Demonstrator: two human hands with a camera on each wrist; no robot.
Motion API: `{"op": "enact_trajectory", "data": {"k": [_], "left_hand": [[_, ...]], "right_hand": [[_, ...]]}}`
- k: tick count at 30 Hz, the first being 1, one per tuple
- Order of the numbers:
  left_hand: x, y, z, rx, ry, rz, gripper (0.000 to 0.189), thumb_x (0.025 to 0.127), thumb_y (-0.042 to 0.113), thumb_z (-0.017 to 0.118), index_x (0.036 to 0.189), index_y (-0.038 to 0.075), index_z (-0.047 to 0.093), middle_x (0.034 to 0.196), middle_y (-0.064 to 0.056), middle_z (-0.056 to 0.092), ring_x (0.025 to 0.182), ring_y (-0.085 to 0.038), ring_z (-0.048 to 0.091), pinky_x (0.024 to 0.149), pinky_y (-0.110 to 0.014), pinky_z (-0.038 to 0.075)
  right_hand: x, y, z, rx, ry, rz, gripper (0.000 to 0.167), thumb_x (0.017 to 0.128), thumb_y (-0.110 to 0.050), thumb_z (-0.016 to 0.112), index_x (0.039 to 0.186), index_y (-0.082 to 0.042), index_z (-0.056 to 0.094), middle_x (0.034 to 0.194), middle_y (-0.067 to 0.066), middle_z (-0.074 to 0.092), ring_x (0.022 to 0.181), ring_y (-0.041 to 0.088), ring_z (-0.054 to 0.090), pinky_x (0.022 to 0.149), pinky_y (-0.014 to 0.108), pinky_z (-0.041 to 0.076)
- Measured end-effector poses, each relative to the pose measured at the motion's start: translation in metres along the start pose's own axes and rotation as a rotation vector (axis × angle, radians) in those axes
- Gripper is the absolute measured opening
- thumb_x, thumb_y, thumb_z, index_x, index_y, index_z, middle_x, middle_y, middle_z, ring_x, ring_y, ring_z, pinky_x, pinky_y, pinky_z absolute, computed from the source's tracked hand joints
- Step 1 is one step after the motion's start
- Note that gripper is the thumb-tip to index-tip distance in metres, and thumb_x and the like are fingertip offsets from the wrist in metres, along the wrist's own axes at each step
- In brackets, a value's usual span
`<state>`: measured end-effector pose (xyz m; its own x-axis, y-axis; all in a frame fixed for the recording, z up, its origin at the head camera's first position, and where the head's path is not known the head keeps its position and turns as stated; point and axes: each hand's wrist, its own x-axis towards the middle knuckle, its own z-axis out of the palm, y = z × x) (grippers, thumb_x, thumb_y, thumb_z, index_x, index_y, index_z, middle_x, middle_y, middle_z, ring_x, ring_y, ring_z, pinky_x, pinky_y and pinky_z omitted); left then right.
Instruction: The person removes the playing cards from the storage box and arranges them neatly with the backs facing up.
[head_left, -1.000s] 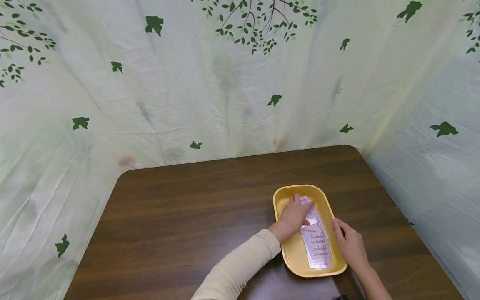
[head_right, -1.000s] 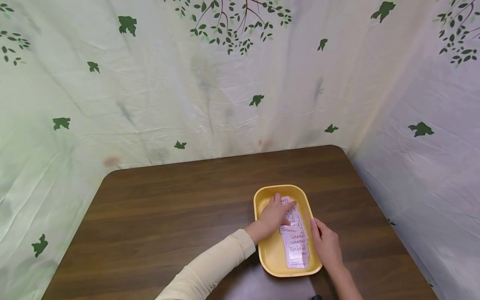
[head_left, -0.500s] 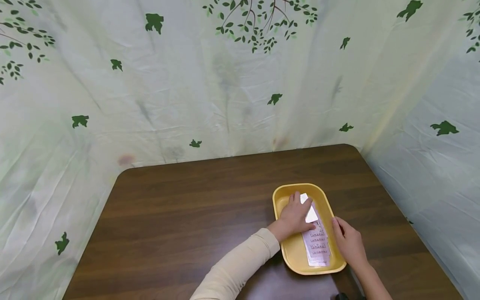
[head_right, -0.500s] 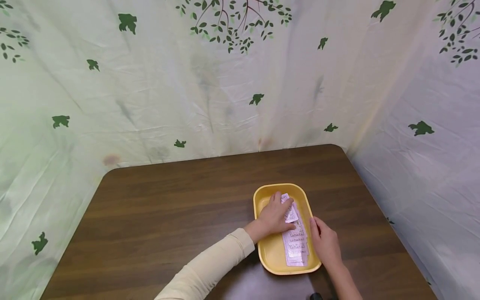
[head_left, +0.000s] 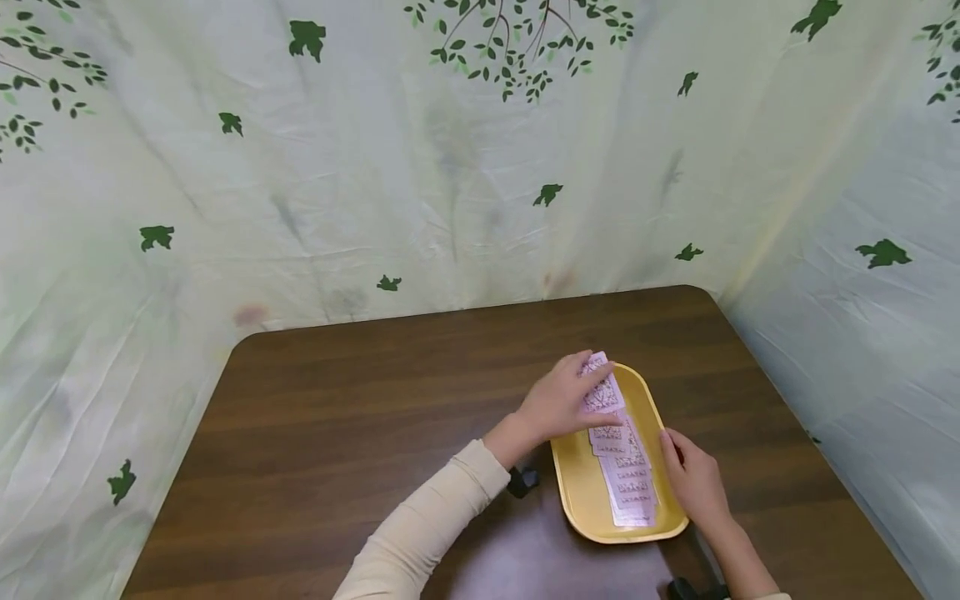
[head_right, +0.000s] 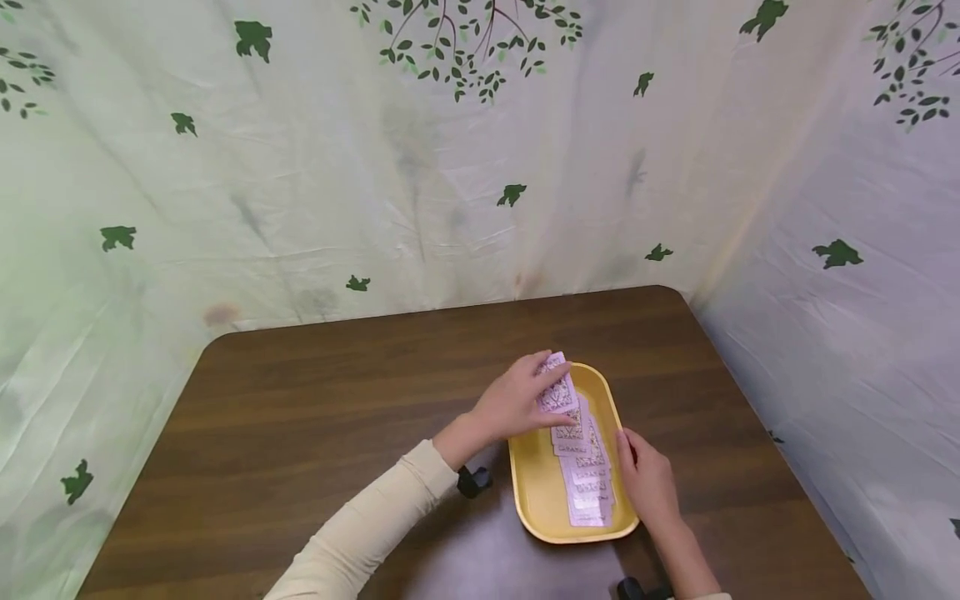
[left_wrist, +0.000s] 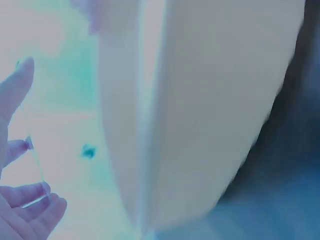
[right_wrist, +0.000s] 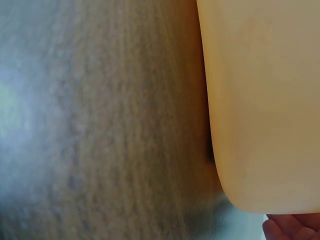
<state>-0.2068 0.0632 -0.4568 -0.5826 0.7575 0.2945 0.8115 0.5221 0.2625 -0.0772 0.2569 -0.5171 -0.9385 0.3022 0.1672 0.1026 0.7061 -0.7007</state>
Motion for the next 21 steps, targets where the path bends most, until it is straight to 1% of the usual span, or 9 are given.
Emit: {"op": "enact_trajectory", "data": {"k": [2, 4, 6, 8, 9, 11, 15, 18, 21], "left_hand": [[-0.008, -0.015, -0.014, -0.005, 0.076, 0.022, 0.079, 0.072, 0.059, 0.067, 0.136, 0.016, 0.047, 0.137, -0.018, 0.039, 0.122, -0.027, 0.039, 0.095, -0.033, 0.038], [-0.018, -0.032, -0.024, -0.009, 0.127, 0.023, 0.08, 0.071, 0.057, 0.069, 0.135, 0.014, 0.047, 0.136, -0.019, 0.039, 0.122, -0.028, 0.039, 0.095, -0.034, 0.038], [-0.029, -0.049, -0.029, -0.015, 0.15, 0.013, 0.08, 0.07, 0.052, 0.073, 0.135, 0.013, 0.048, 0.136, -0.021, 0.039, 0.122, -0.03, 0.039, 0.096, -0.036, 0.038], [-0.04, -0.066, -0.028, 0.006, 0.142, 0.0, 0.079, 0.069, 0.05, 0.075, 0.134, 0.012, 0.049, 0.135, -0.022, 0.04, 0.122, -0.031, 0.039, 0.096, -0.037, 0.038], [-0.045, -0.074, -0.026, 0.018, 0.131, -0.006, 0.079, 0.069, 0.049, 0.075, 0.133, 0.012, 0.05, 0.134, -0.022, 0.04, 0.121, -0.031, 0.039, 0.095, -0.038, 0.038], [-0.057, -0.085, -0.018, 0.033, 0.084, -0.017, 0.079, 0.069, 0.05, 0.075, 0.132, 0.01, 0.05, 0.131, -0.023, 0.042, 0.12, -0.032, 0.04, 0.095, -0.039, 0.038], [-0.076, -0.098, 0.002, 0.058, -0.055, -0.026, 0.081, 0.07, 0.056, 0.07, 0.131, 0.007, 0.05, 0.128, -0.024, 0.044, 0.116, -0.034, 0.043, 0.093, -0.041, 0.039], [-0.082, -0.103, 0.015, 0.063, -0.13, -0.034, 0.083, 0.07, 0.059, 0.067, 0.132, 0.006, 0.049, 0.128, -0.024, 0.044, 0.116, -0.034, 0.044, 0.093, -0.041, 0.04], [-0.084, -0.106, 0.022, 0.047, -0.149, -0.063, 0.084, 0.069, 0.059, 0.068, 0.132, 0.006, 0.048, 0.128, -0.025, 0.044, 0.117, -0.034, 0.043, 0.095, -0.041, 0.038]], "right_hand": [[0.0, 0.0, 0.0, 0.003, -0.009, -0.001, 0.042, 0.099, -0.027, 0.041, 0.116, 0.006, 0.058, 0.1, 0.025, 0.062, 0.079, 0.031, 0.058, 0.07, 0.048, 0.046], [0.001, 0.0, 0.0, 0.005, -0.011, -0.003, 0.042, 0.099, -0.027, 0.04, 0.117, 0.007, 0.057, 0.101, 0.026, 0.061, 0.079, 0.031, 0.058, 0.07, 0.048, 0.046], [0.002, 0.0, 0.0, 0.007, -0.007, -0.01, 0.042, 0.099, -0.026, 0.041, 0.118, 0.008, 0.056, 0.102, 0.026, 0.061, 0.08, 0.032, 0.059, 0.071, 0.049, 0.047], [0.003, 0.0, 0.0, 0.008, -0.005, -0.013, 0.043, 0.099, -0.026, 0.04, 0.119, 0.008, 0.056, 0.103, 0.027, 0.061, 0.081, 0.033, 0.059, 0.071, 0.049, 0.047], [0.003, 0.0, 0.0, 0.006, -0.004, -0.015, 0.043, 0.099, -0.026, 0.04, 0.119, 0.008, 0.055, 0.104, 0.027, 0.061, 0.082, 0.033, 0.059, 0.072, 0.05, 0.047], [0.003, -0.001, -0.001, 0.007, -0.007, -0.013, 0.043, 0.099, -0.026, 0.04, 0.119, 0.009, 0.055, 0.104, 0.028, 0.06, 0.082, 0.033, 0.059, 0.072, 0.05, 0.046], [0.0, -0.002, -0.001, 0.0, -0.016, -0.002, 0.043, 0.099, -0.026, 0.04, 0.118, 0.009, 0.055, 0.101, 0.027, 0.061, 0.078, 0.031, 0.058, 0.071, 0.048, 0.047], [0.0, -0.002, -0.001, -0.006, -0.023, 0.004, 0.043, 0.099, -0.027, 0.039, 0.119, 0.008, 0.056, 0.098, 0.025, 0.062, 0.075, 0.028, 0.057, 0.069, 0.046, 0.047], [0.0, -0.002, -0.001, -0.006, -0.029, 0.01, 0.043, 0.099, -0.027, 0.039, 0.118, 0.008, 0.056, 0.098, 0.024, 0.062, 0.075, 0.028, 0.057, 0.07, 0.046, 0.047]]}}
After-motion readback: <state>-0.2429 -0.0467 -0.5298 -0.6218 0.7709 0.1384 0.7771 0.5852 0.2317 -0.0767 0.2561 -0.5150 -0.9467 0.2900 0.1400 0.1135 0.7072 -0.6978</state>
